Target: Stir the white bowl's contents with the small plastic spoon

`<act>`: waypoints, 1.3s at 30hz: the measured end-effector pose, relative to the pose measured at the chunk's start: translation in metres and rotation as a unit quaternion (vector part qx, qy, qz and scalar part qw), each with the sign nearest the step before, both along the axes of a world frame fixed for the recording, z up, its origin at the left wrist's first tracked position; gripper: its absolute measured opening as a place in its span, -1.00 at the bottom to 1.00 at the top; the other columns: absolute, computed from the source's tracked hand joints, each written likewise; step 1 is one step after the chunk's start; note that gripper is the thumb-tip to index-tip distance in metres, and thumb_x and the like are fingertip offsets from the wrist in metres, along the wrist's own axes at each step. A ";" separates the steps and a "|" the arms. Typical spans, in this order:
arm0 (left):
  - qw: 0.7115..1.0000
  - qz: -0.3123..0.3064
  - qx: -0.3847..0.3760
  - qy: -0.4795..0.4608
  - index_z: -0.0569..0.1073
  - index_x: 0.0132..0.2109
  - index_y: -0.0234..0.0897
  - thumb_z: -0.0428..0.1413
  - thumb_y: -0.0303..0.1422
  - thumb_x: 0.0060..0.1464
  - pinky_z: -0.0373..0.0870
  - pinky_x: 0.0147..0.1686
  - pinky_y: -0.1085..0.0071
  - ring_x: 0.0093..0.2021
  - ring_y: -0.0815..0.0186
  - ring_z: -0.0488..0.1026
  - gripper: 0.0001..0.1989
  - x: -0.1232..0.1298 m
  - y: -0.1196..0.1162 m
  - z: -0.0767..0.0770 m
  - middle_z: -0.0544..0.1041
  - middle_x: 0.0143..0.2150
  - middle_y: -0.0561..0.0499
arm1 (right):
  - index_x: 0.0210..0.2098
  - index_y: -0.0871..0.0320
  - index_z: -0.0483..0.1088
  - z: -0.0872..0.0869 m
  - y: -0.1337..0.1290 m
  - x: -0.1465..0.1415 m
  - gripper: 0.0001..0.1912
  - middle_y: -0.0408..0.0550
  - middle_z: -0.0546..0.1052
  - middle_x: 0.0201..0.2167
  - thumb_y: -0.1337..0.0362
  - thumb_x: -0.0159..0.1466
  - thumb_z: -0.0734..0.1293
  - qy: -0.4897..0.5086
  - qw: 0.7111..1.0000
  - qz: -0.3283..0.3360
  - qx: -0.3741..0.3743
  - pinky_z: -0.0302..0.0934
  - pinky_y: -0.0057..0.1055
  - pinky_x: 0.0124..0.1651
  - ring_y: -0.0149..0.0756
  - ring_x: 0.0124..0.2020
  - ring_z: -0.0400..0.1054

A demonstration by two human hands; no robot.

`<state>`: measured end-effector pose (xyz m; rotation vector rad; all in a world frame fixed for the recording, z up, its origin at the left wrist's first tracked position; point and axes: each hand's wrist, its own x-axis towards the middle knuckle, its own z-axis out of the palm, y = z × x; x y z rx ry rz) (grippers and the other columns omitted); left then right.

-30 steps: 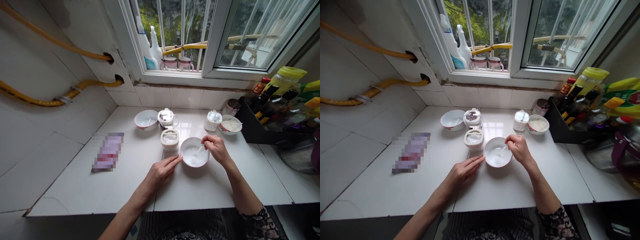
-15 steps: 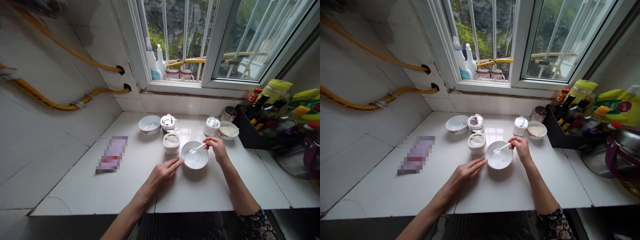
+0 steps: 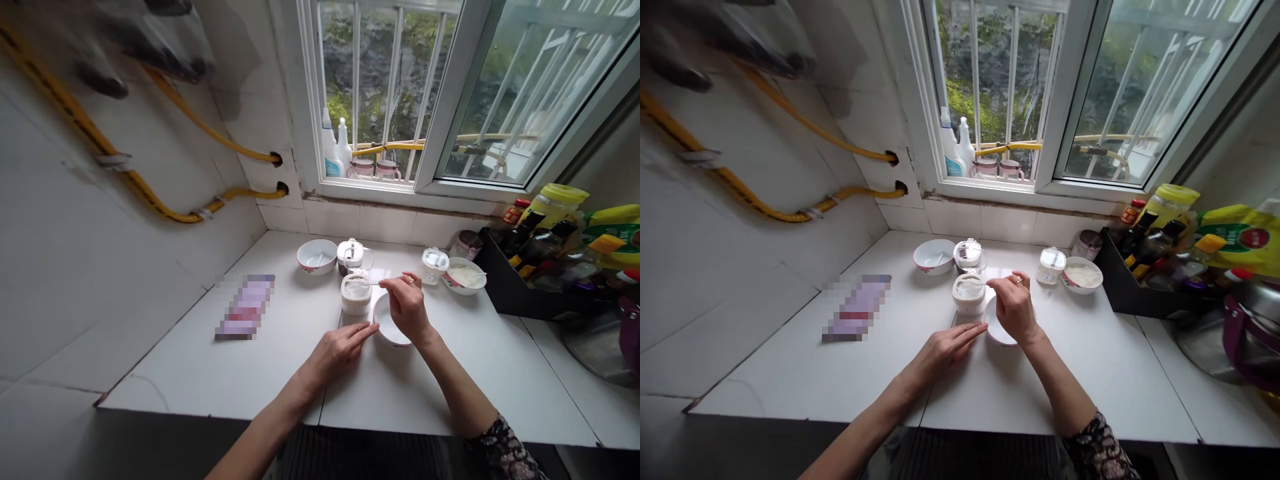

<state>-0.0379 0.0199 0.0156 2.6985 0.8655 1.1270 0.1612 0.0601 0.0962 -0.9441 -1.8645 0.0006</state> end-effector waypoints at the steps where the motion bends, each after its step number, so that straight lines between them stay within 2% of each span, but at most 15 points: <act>1: 1.000 -0.001 0.004 -0.001 0.28 0.32 -0.20 -0.06 -0.64 0.21 0.61 -0.06 0.34 0.01 0.25 0.59 -0.43 0.000 0.000 0.000 0.56 0.10 -0.11 | -0.26 0.08 0.48 -0.001 -0.001 0.001 -0.76 -0.08 0.64 -0.38 0.41 0.33 0.18 -0.023 1.000 0.001 0.018 0.14 -0.12 0.11 -0.27 -0.36 0.45; 3: 1.000 0.001 0.001 -0.002 0.29 0.31 -0.20 -0.06 -0.64 0.21 0.61 -0.07 0.33 0.01 0.25 0.59 -0.43 0.001 0.000 0.001 0.56 0.10 -0.11 | -0.26 0.07 0.48 -0.002 -0.003 0.002 -0.76 -0.07 0.64 -0.36 0.40 0.33 0.19 -0.026 1.000 -0.008 0.012 0.12 -0.12 0.13 -0.25 -0.34 0.45; 6: 1.000 0.000 0.000 -0.003 0.30 0.30 -0.22 -0.06 -0.65 0.20 0.62 -0.08 0.31 0.00 0.24 0.59 -0.44 0.000 0.000 0.001 0.56 0.10 -0.12 | -0.26 0.07 0.49 -0.002 -0.004 0.005 -0.80 -0.03 0.63 -0.38 0.32 0.33 0.22 0.049 0.997 -0.021 -0.063 0.15 -0.08 0.11 -0.18 -0.32 0.46; 8: 1.000 -0.002 0.002 -0.004 0.30 0.30 -0.23 -0.06 -0.65 0.20 0.63 -0.09 0.31 0.00 0.24 0.59 -0.44 0.000 0.000 0.001 0.56 0.10 -0.12 | -0.27 0.08 0.48 -0.002 -0.003 0.010 -0.82 -0.02 0.61 -0.42 0.25 0.31 0.23 0.133 0.982 -0.027 -0.130 0.22 -0.11 0.02 -0.16 -0.32 0.45; 11: 1.000 -0.002 -0.001 -0.004 0.31 0.30 -0.23 -0.06 -0.65 0.21 0.63 -0.09 0.31 0.00 0.25 0.59 -0.45 -0.001 0.000 0.002 0.56 0.09 -0.12 | -0.33 0.11 0.46 -0.001 0.002 0.024 -0.81 -0.10 0.52 -0.53 0.22 0.25 0.22 0.228 0.950 -0.027 -0.213 0.27 -0.26 -0.19 -0.22 -0.42 0.41; 12: 1.000 -0.003 -0.004 -0.003 0.31 0.30 -0.23 -0.06 -0.65 0.21 0.63 -0.09 0.31 0.01 0.26 0.59 -0.45 -0.001 0.000 0.002 0.56 0.09 -0.11 | -0.39 0.11 0.44 -0.001 0.004 0.030 -0.82 -0.13 0.48 -0.58 0.24 0.21 0.21 0.232 0.944 -0.021 -0.234 0.25 -0.31 -0.26 -0.26 -0.47 0.37; 14: 1.000 -0.007 -0.011 -0.004 0.31 0.30 -0.22 -0.06 -0.65 0.22 0.63 -0.08 0.31 0.02 0.26 0.58 -0.45 -0.002 0.000 0.002 0.56 0.10 -0.10 | -0.49 0.10 0.41 0.001 0.007 0.041 -0.83 -0.17 0.42 -0.64 0.30 0.14 0.19 0.176 0.949 -0.016 -0.261 0.19 -0.35 -0.31 -0.30 -0.53 0.31; 18: 1.000 -0.005 -0.012 -0.007 0.31 0.30 -0.21 -0.06 -0.65 0.23 0.63 -0.08 0.29 0.00 0.25 0.59 -0.45 -0.003 0.000 0.000 0.57 0.09 -0.10 | -0.61 0.10 0.39 0.001 0.010 0.050 -0.79 -0.16 0.47 -0.64 0.40 0.05 0.18 0.011 0.969 -0.027 -0.245 0.15 -0.28 -0.09 -0.32 -0.51 0.30; 23: 1.000 -0.006 -0.012 -0.005 0.31 0.31 -0.20 -0.05 -0.65 0.22 0.63 -0.10 0.32 -0.01 0.26 0.59 -0.45 -0.005 0.000 -0.002 0.56 0.09 -0.11 | -0.60 0.10 0.41 -0.003 0.009 0.044 -0.76 -0.23 0.44 -0.70 0.46 0.04 0.17 -0.048 0.958 0.012 -0.283 0.13 -0.30 -0.04 -0.39 -0.59 0.23; 26: 1.000 -0.010 -0.010 -0.004 0.31 0.30 -0.21 -0.06 -0.64 0.23 0.64 -0.12 0.31 -0.01 0.25 0.59 -0.45 -0.005 0.000 -0.001 0.57 0.08 -0.12 | -0.60 0.10 0.41 -0.005 0.009 0.043 -0.76 -0.24 0.38 -0.74 0.44 0.03 0.16 -0.012 0.945 0.030 -0.326 0.16 -0.38 -0.22 -0.39 -0.62 0.21; 29: 1.000 -0.009 -0.010 -0.006 0.31 0.30 -0.21 -0.06 -0.64 0.23 0.64 -0.11 0.32 -0.02 0.25 0.60 -0.46 -0.004 0.000 0.000 0.57 0.08 -0.12 | -0.60 0.11 0.42 -0.005 0.010 0.047 -0.79 -0.21 0.38 -0.74 0.37 0.01 0.17 0.064 0.924 0.026 -0.375 0.11 -0.43 -0.40 -0.37 -0.61 0.23; 33: 1.000 -0.011 -0.019 0.000 0.30 0.31 -0.20 -0.06 -0.63 0.24 0.62 -0.05 0.32 0.02 0.26 0.58 -0.45 -0.004 -0.001 0.002 0.56 0.10 -0.11 | -0.61 0.12 0.43 -0.006 0.012 0.049 -0.82 -0.22 0.35 -0.75 0.30 -0.04 0.20 0.151 0.902 0.041 -0.402 0.10 -0.44 -0.46 -0.38 -0.63 0.21; 39: 1.000 0.001 -0.011 0.004 0.31 0.29 -0.23 -0.08 -0.66 0.22 0.62 -0.08 0.33 0.00 0.29 0.59 -0.45 0.001 -0.002 0.007 0.57 0.09 -0.10 | -0.61 0.13 0.43 -0.001 0.013 0.049 -0.84 -0.22 0.33 -0.76 0.24 -0.07 0.23 0.228 0.877 0.059 -0.418 0.08 -0.43 -0.49 -0.39 -0.64 0.17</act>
